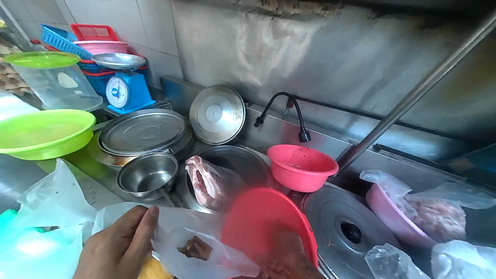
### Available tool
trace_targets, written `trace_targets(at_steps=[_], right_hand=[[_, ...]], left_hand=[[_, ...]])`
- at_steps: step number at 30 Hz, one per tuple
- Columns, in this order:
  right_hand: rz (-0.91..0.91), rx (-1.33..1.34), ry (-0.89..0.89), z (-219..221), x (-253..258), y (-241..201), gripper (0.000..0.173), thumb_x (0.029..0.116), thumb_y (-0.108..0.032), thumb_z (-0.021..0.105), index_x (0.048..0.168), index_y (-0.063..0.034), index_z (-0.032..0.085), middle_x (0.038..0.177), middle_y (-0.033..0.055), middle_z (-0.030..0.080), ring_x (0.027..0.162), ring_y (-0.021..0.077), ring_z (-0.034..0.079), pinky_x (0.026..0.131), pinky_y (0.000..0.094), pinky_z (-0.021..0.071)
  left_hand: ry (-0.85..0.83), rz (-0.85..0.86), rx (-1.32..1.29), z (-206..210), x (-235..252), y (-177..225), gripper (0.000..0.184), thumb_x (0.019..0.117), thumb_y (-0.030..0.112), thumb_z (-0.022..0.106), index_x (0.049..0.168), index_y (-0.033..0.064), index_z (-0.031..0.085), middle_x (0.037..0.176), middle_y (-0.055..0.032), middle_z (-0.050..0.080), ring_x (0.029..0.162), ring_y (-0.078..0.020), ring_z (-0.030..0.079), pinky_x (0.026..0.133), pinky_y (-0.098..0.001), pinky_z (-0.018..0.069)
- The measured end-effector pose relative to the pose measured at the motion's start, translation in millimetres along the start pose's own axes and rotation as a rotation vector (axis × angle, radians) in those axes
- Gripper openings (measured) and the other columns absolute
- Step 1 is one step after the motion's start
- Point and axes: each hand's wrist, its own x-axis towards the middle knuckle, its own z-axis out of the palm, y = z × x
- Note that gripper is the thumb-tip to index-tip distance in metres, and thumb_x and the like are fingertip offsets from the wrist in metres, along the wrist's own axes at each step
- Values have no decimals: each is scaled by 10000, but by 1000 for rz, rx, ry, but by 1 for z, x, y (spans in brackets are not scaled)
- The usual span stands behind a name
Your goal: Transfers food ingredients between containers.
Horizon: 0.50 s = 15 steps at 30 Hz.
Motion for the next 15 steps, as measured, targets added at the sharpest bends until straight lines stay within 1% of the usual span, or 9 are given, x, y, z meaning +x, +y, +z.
trace_targets(at_steps=[1, 2, 3, 5, 6, 8, 10, 12, 15], right_hand=[[12, 30, 35, 5, 1, -2, 674, 929, -430, 672, 1432, -1, 543, 1363, 281, 595, 1258, 469, 576, 977, 652, 488], [30, 66, 66, 7, -1, -4, 587, 925, -387, 666, 1362, 0, 608, 1377, 275, 587, 1281, 464, 560, 986, 653, 484], [42, 99, 75, 5, -6, -7, 538, 937, -370, 646, 1334, -6, 634, 1400, 262, 577, 1309, 450, 543, 1017, 643, 470], [6, 184, 80, -16, -25, -15, 515, 983, -383, 609, 1337, -11, 640, 1402, 252, 588, 1329, 425, 537, 1089, 594, 426], [-49, 208, 107, -23, -28, -12, 520, 973, -399, 618, 1310, -6, 660, 1381, 249, 602, 1313, 425, 547, 1092, 590, 425], [-216, 169, 180, -13, -15, 13, 483, 901, -458, 650, 1177, -71, 733, 1305, 182, 657, 1252, 375, 598, 1050, 575, 480], [-446, 136, 150, -12, -22, 34, 407, 879, -412, 706, 1107, -79, 755, 1252, 179, 670, 1235, 370, 598, 1064, 558, 471], [-622, 48, 68, -3, -31, 46, 384, 902, -415, 708, 1078, -78, 766, 1217, 190, 681, 1211, 387, 604, 1066, 574, 452], [-645, -30, -48, 15, -32, 50, 414, 922, -431, 681, 1142, -87, 751, 1277, 199, 653, 1260, 401, 567, 1091, 598, 413]], left_hand=[[6, -3, -4, 0, -1, -1, 416, 1095, 307, 421, 847, 31, 609, 627, -15, 583, 518, -92, 578, 496, -317, 503], [15, -8, -10, 1, -2, -2, 407, 1091, 302, 423, 840, 39, 606, 621, -3, 574, 514, -81, 570, 490, -301, 496], [27, -13, -14, 2, -3, -3, 399, 1088, 300, 425, 836, 48, 603, 615, 10, 568, 509, -70, 565, 485, -285, 492], [39, -13, -15, 2, -3, -2, 397, 1087, 302, 430, 837, 47, 606, 611, 9, 565, 501, -67, 561, 479, -285, 491], [39, -9, -13, 2, -2, -2, 401, 1088, 302, 428, 841, 42, 608, 614, 4, 568, 503, -72, 561, 481, -292, 491], [29, -4, -6, -1, -4, -4, 410, 1091, 312, 428, 855, 35, 616, 625, -11, 584, 510, -87, 573, 485, -314, 503], [28, -12, -6, -2, -5, -5, 408, 1090, 314, 427, 865, 35, 620, 630, -13, 586, 515, -88, 580, 485, -317, 510], [37, -20, -12, -2, -5, -5, 403, 1089, 310, 428, 857, 40, 617, 629, -3, 583, 516, -78, 576, 485, -300, 507], [46, -3, -15, 2, -3, -5, 397, 1088, 318, 432, 843, 59, 608, 621, 10, 578, 507, -66, 571, 475, -287, 500]])
